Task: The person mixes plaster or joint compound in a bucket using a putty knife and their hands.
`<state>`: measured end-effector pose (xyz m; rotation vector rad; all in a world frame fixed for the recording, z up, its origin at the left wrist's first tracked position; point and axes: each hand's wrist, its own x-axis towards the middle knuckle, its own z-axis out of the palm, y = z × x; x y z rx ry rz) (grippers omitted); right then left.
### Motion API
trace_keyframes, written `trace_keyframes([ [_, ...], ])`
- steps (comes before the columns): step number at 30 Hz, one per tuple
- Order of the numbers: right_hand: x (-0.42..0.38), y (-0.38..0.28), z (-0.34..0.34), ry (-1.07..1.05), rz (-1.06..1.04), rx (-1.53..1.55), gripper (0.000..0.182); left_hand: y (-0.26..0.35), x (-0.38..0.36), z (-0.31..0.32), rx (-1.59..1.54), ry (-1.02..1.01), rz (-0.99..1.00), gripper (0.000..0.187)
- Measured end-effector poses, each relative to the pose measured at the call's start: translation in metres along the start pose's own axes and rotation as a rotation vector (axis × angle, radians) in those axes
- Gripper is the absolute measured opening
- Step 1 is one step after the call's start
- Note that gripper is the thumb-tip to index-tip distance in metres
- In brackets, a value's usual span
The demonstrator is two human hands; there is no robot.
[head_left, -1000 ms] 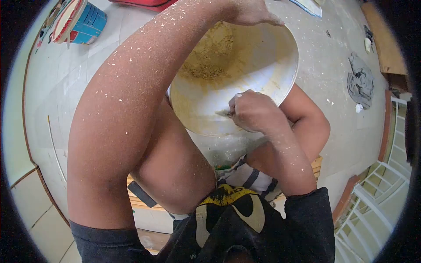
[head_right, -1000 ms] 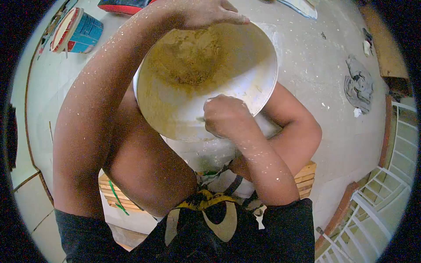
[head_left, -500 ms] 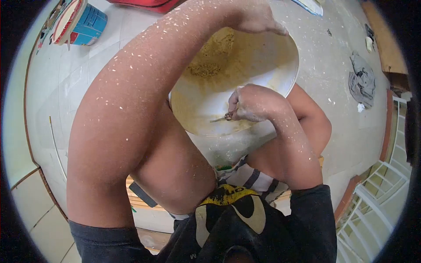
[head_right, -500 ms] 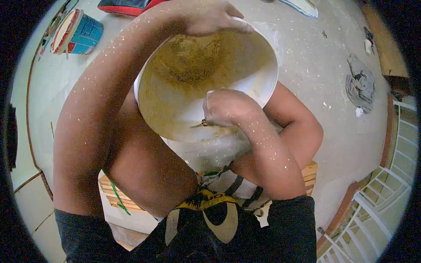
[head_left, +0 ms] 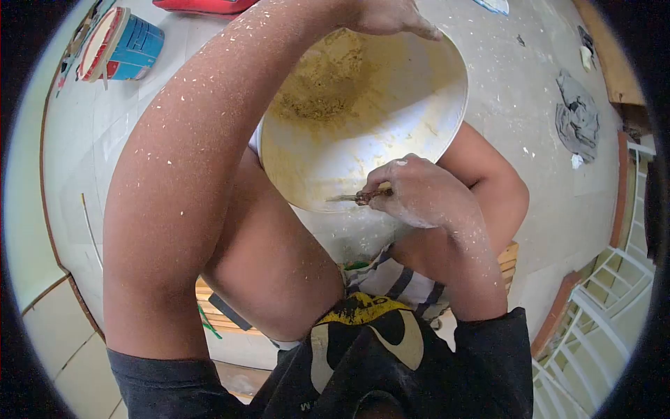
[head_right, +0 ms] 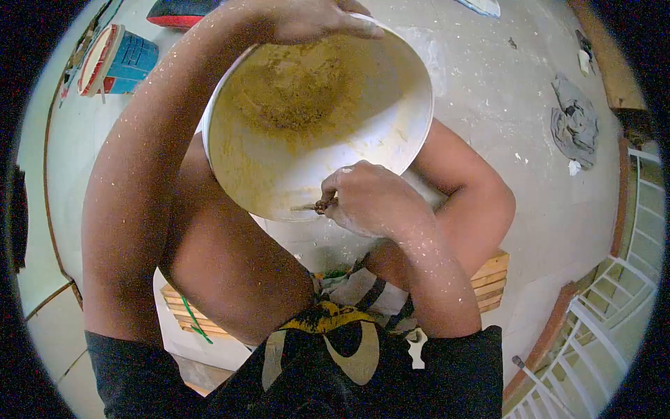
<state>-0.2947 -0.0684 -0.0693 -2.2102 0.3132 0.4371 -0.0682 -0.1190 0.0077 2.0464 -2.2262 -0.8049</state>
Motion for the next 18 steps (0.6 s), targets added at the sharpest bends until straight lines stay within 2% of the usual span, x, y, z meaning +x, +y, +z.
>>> trace_keyframes([
  [2,-0.006,-0.001,0.001,0.081,-0.029,-0.055,0.019,-0.007,0.008,0.004,0.101,0.112,-0.019,0.063],
  [5,-0.002,-0.005,0.008,0.084,0.005,0.009,0.02,-0.014,0.009,-0.002,0.034,0.078,-0.048,0.054],
  [7,0.012,-0.001,0.03,0.185,-0.021,-0.168,0.02,-0.012,0.009,-0.002,0.029,0.054,-0.031,0.051],
  [9,0.009,-0.003,0.01,0.178,0.001,-0.122,0.017,-0.01,0.012,-0.003,0.024,0.037,-0.021,0.048],
  [11,0.002,-0.004,-0.01,0.036,0.028,-0.039,0.014,-0.008,0.008,-0.003,-0.084,0.029,-0.092,0.045],
  [13,0.018,0.01,0.016,0.07,0.022,-0.086,0.013,-0.006,0.008,-0.004,-0.073,0.005,-0.095,0.045],
  [15,0.039,0.027,0.039,0.255,-0.134,-0.361,0.017,-0.001,0.006,-0.005,-0.069,-0.01,-0.089,0.044],
  [16,0.043,0.025,0.031,0.255,-0.133,-0.367,0.017,0.001,0.002,-0.006,-0.065,0.018,-0.074,0.045],
  [18,0.052,0.017,0.009,0.02,0.227,-0.403,0.022,-0.002,0.003,-0.006,-0.061,0.05,-0.064,0.045],
])
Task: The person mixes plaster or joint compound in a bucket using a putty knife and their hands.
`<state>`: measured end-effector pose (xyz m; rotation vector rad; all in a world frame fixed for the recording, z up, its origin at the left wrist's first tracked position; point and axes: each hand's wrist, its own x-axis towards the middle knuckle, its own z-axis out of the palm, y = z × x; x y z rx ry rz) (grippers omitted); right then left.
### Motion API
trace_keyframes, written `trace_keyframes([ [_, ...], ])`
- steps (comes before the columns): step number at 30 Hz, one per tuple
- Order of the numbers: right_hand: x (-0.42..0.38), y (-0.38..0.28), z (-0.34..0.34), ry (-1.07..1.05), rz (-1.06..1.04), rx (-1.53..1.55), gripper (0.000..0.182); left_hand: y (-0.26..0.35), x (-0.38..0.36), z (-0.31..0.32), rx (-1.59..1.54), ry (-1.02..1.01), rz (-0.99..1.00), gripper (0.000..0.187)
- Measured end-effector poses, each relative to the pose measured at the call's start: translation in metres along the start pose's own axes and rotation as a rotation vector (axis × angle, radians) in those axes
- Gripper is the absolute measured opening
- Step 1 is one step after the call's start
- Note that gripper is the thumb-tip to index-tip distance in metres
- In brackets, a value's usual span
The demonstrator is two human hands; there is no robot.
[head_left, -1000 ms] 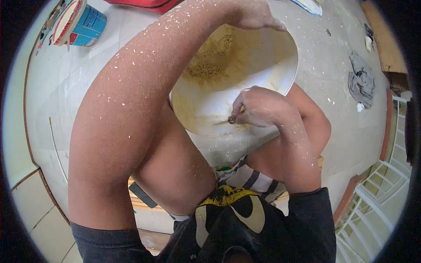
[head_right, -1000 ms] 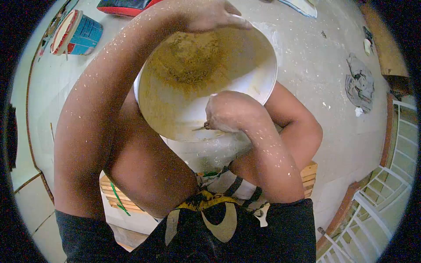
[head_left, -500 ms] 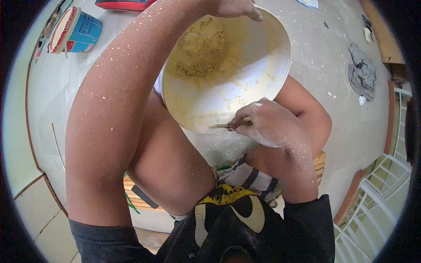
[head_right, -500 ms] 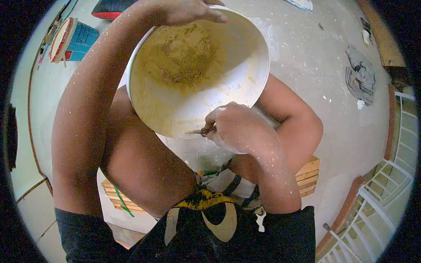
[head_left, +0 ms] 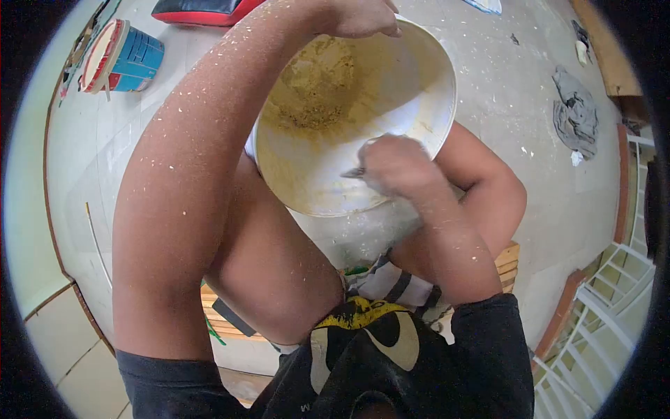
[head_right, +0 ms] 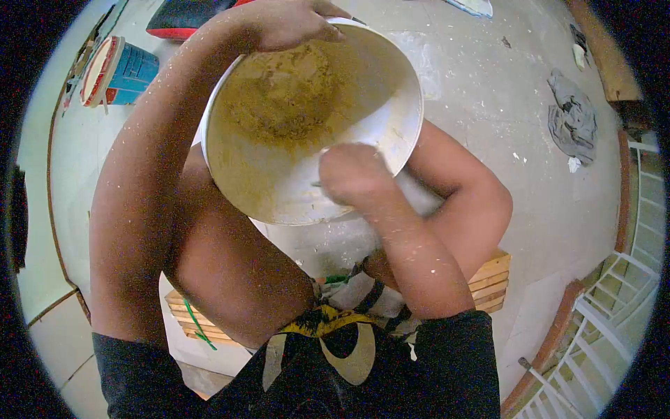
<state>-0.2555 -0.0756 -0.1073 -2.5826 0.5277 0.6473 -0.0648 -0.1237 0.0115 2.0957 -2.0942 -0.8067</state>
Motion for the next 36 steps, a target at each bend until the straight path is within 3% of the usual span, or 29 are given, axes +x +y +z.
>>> trace_keyframes([
  [5,0.023,-0.003,0.008,-0.002,-0.012,0.007,0.025,0.001,-0.003,0.001,0.129,0.021,0.02,0.05],
  [7,0.049,-0.004,0.038,0.244,-0.034,0.061,0.022,-0.002,0.002,0.003,0.123,0.019,0.038,0.05],
  [9,0.064,-0.004,0.039,0.288,0.047,0.101,0.022,-0.008,0.009,0.007,0.123,0.012,0.06,0.05],
  [11,0.06,-0.006,0.011,0.16,-0.006,0.092,0.023,-0.014,0.014,0.013,0.148,0.0,0.073,0.049],
  [15,0.081,-0.007,0.019,0.058,-0.081,0.05,0.023,-0.012,0.007,0.006,0.2,-0.065,0.192,0.047],
  [18,0.11,-0.002,0.052,0.157,-0.102,0.1,0.028,-0.012,0.012,0.013,0.069,0.079,0.036,0.044],
  [20,0.119,-0.006,0.047,0.106,-0.068,0.114,0.029,-0.015,0.018,0.015,0.242,0.021,0.191,0.042],
  [23,0.124,-0.008,0.042,0.013,-0.012,0.132,0.029,-0.014,0.015,0.009,0.283,-0.037,0.232,0.042],
  [24,0.123,-0.006,0.039,-0.015,0.013,0.136,0.029,-0.01,0.01,0.009,0.281,-0.038,0.238,0.042],
  [26,0.125,0.0,0.028,-0.061,0.062,0.137,0.029,-0.003,0.001,0.006,0.055,0.044,0.06,0.041],
  [29,0.14,-0.002,0.022,-0.142,0.108,0.151,0.03,-0.015,0.015,0.015,0.212,0.042,0.155,0.043],
  [33,0.154,0.008,0.034,-0.028,0.099,0.115,0.03,-0.015,0.018,0.011,0.248,-0.035,0.159,0.046],
  [36,0.146,0.007,0.01,-0.059,0.062,0.112,0.029,-0.005,0.004,0.002,0.059,-0.009,0.112,0.045],
])
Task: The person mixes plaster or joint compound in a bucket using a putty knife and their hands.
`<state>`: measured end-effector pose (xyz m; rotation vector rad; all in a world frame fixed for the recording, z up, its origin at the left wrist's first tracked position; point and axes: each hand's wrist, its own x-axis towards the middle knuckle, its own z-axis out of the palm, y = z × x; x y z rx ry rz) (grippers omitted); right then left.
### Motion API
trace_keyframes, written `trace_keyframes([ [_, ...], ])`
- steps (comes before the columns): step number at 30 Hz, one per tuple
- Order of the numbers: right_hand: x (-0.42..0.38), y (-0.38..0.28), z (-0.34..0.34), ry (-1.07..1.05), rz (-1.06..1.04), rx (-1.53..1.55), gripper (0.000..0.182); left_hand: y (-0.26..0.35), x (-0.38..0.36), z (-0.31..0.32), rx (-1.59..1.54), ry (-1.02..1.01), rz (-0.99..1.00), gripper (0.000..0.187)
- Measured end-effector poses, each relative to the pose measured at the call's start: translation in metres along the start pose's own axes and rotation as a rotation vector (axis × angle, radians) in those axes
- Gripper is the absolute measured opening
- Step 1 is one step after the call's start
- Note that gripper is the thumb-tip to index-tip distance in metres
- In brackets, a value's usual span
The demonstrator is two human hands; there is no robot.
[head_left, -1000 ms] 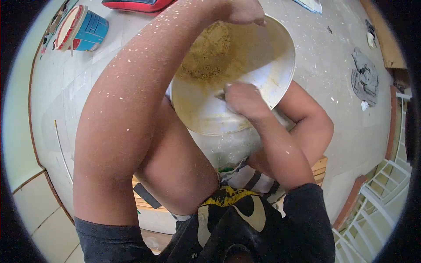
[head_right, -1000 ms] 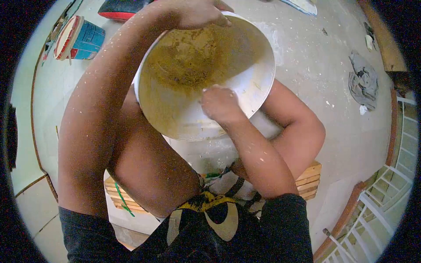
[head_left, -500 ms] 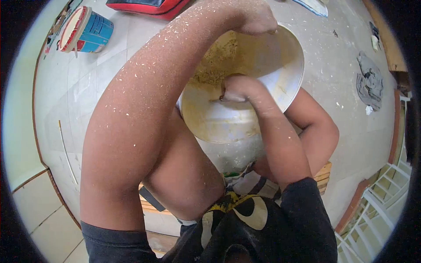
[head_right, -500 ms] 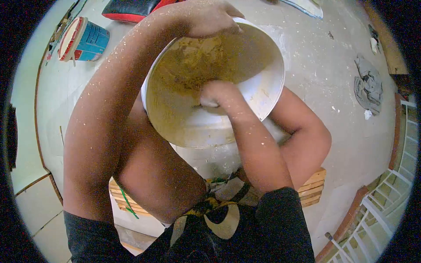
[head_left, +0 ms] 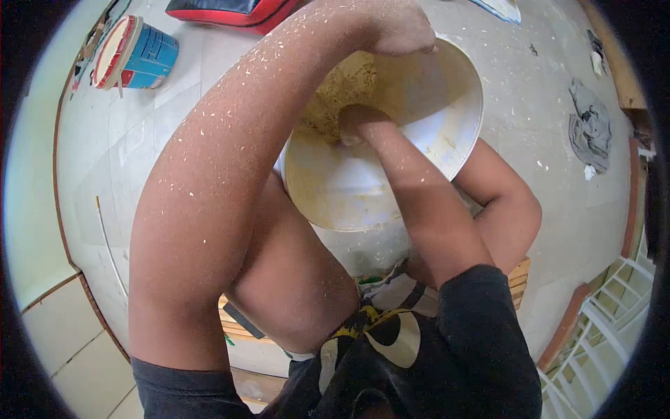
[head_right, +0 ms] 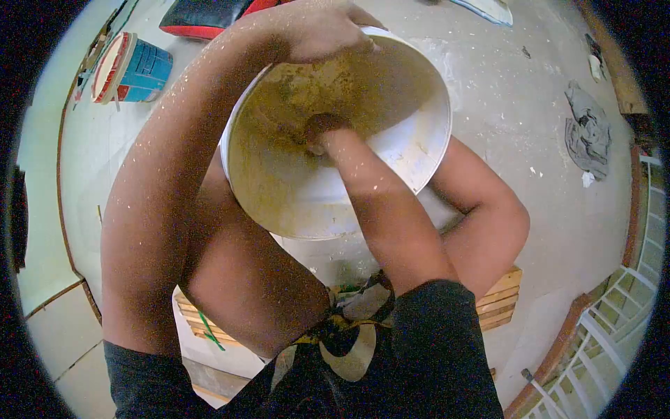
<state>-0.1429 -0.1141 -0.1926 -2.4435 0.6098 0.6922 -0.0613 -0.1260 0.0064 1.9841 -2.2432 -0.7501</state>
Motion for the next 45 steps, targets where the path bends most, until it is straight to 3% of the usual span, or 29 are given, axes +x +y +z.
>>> trace_keyframes([
  [3,-0.003,-0.016,-0.016,-0.051,-0.06,0.013,0.028,-0.006,0.003,0.005,0.05,0.058,-0.048,0.043],
  [6,0.004,-0.015,-0.005,-0.086,-0.096,0.017,0.028,0.003,-0.003,-0.004,0.014,-0.057,-0.05,0.042],
  [8,0.037,0.0,0.04,0.14,-0.121,-0.047,0.023,0.005,-0.011,-0.006,-0.102,0.024,-0.046,0.043],
  [9,0.041,0.0,0.045,0.137,-0.126,-0.042,0.023,0.002,-0.006,-0.003,-0.103,0.018,-0.051,0.043],
  [11,0.06,0.023,0.045,0.155,-0.133,-0.013,0.023,-0.006,0.008,0.002,0.198,-0.055,0.101,0.043],
  [17,0.065,0.024,0.074,0.252,-0.114,0.033,0.023,0.001,-0.001,-0.001,-0.059,0.024,-0.085,0.04],
  [18,0.097,0.037,0.052,0.261,-0.118,0.045,0.023,0.001,-0.001,-0.002,-0.061,0.019,-0.09,0.04],
  [21,0.082,0.038,0.087,0.291,-0.118,0.086,0.023,0.0,0.002,-0.004,0.032,-0.015,-0.07,0.041],
  [24,0.086,-0.003,0.095,0.354,-0.095,0.112,0.023,-0.005,0.008,-0.002,0.178,-0.057,0.099,0.044],
  [27,0.118,0.038,0.09,0.395,-0.099,0.15,0.022,-0.003,0.0,-0.001,0.029,-0.034,-0.066,0.046],
  [30,0.118,0.03,0.11,0.429,-0.104,0.186,0.022,-0.006,0.007,0.002,0.202,-0.023,0.083,0.045],
  [32,0.114,0.022,0.121,0.465,-0.096,0.2,0.022,0.008,-0.003,-0.008,-0.032,-0.04,-0.12,0.045],
  [35,0.133,0.044,0.122,0.506,-0.088,0.231,0.022,0.0,0.005,-0.005,0.023,-0.116,-0.007,0.046],
  [38,0.139,0.032,0.14,0.54,-0.086,0.272,0.022,0.008,-0.003,-0.009,-0.084,-0.042,-0.138,0.047],
  [41,0.154,0.024,0.136,0.597,-0.067,0.29,0.022,0.003,-0.004,-0.005,-0.088,0.01,-0.083,0.049],
  [45,0.168,0.044,0.141,0.643,-0.06,0.327,0.022,0.002,-0.001,-0.011,-0.066,-0.106,-0.093,0.052],
])
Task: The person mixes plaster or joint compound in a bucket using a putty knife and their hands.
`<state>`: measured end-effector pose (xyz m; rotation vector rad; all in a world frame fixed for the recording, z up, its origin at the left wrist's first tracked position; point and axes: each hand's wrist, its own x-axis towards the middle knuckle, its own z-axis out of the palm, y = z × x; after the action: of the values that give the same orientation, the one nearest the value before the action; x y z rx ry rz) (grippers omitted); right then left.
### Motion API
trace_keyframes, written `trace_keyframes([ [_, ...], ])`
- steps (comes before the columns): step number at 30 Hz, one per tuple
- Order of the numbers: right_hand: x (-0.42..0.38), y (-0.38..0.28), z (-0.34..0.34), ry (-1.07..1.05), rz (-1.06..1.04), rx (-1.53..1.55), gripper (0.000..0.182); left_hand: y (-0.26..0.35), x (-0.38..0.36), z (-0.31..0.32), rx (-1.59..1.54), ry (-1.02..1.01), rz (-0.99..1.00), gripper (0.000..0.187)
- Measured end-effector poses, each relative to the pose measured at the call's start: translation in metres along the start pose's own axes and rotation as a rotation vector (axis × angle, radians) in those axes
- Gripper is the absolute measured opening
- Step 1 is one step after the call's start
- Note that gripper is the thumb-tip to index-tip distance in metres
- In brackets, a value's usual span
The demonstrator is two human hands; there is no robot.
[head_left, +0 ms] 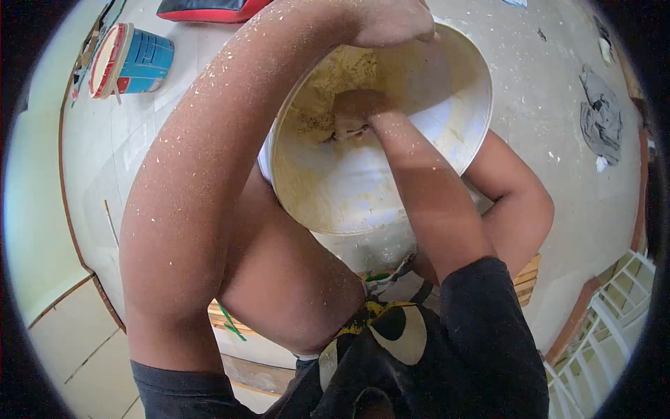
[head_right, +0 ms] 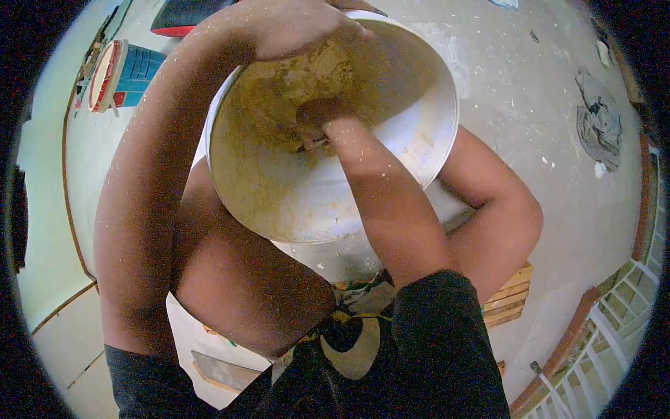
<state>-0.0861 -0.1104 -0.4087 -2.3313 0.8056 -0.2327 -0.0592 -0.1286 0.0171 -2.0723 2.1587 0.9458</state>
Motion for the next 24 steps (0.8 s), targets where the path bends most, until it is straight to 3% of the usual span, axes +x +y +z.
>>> trace_keyframes([
  [1,0.016,0.0,-0.002,0.015,0.002,0.007,0.022,0.0,0.001,0.002,0.021,0.022,0.003,0.052],
  [3,-0.031,-0.021,0.021,0.056,0.005,0.016,0.022,-0.001,0.003,0.006,0.048,0.051,0.014,0.053],
  [5,-0.03,-0.001,0.022,0.096,0.009,0.029,0.022,-0.005,0.005,0.009,0.155,0.059,0.127,0.053],
  [7,0.022,0.019,0.013,0.122,0.016,0.052,0.022,-0.002,0.004,0.004,0.106,0.03,0.071,0.053],
  [9,-0.003,0.016,0.035,0.154,0.026,0.072,0.022,-0.006,0.007,0.007,0.06,0.001,0.022,0.053],
  [10,-0.027,-0.02,0.054,0.174,0.035,0.076,0.022,-0.019,0.016,0.016,0.213,0.055,0.173,0.052],
  [11,-0.025,-0.013,0.053,0.196,0.038,0.077,0.022,-0.027,0.022,0.02,0.367,0.116,0.325,0.052],
  [12,-0.039,-0.022,-0.007,0.203,0.038,0.072,0.022,-0.028,0.023,0.02,0.371,0.121,0.331,0.052],
  [14,-0.033,-0.095,-0.112,-0.739,-0.056,-0.143,0.024,-0.027,0.018,0.021,0.358,0.183,0.304,0.051],
  [15,-0.034,-0.093,-0.116,-0.748,-0.059,-0.135,0.024,-0.024,0.014,0.019,0.352,0.174,0.296,0.051],
  [17,-0.031,-0.089,-0.136,-0.943,0.276,0.202,0.02,0.012,-0.001,-0.004,0.006,-0.014,-0.059,0.051],
  [18,-0.034,-0.094,-0.145,-0.932,0.28,0.196,0.02,0.009,0.002,-0.002,0.009,-0.007,-0.049,0.051],
  [20,-0.049,-0.13,-0.169,-0.628,0.158,0.277,0.014,-0.007,0.01,0.007,-0.051,0.082,-0.001,0.051],
  [21,-0.025,-0.075,-0.059,-0.628,-0.103,-0.17,0.014,-0.01,0.011,0.006,-0.072,0.056,0.002,0.051],
  [22,-0.024,-0.081,-0.074,-0.619,-0.107,-0.176,0.014,-0.012,0.009,0.008,-0.064,0.064,0.004,0.051],
  [24,-0.029,-0.108,-0.134,-0.862,-0.016,-0.002,0.017,-0.017,0.004,0.011,0.019,0.178,0.053,0.055],
])
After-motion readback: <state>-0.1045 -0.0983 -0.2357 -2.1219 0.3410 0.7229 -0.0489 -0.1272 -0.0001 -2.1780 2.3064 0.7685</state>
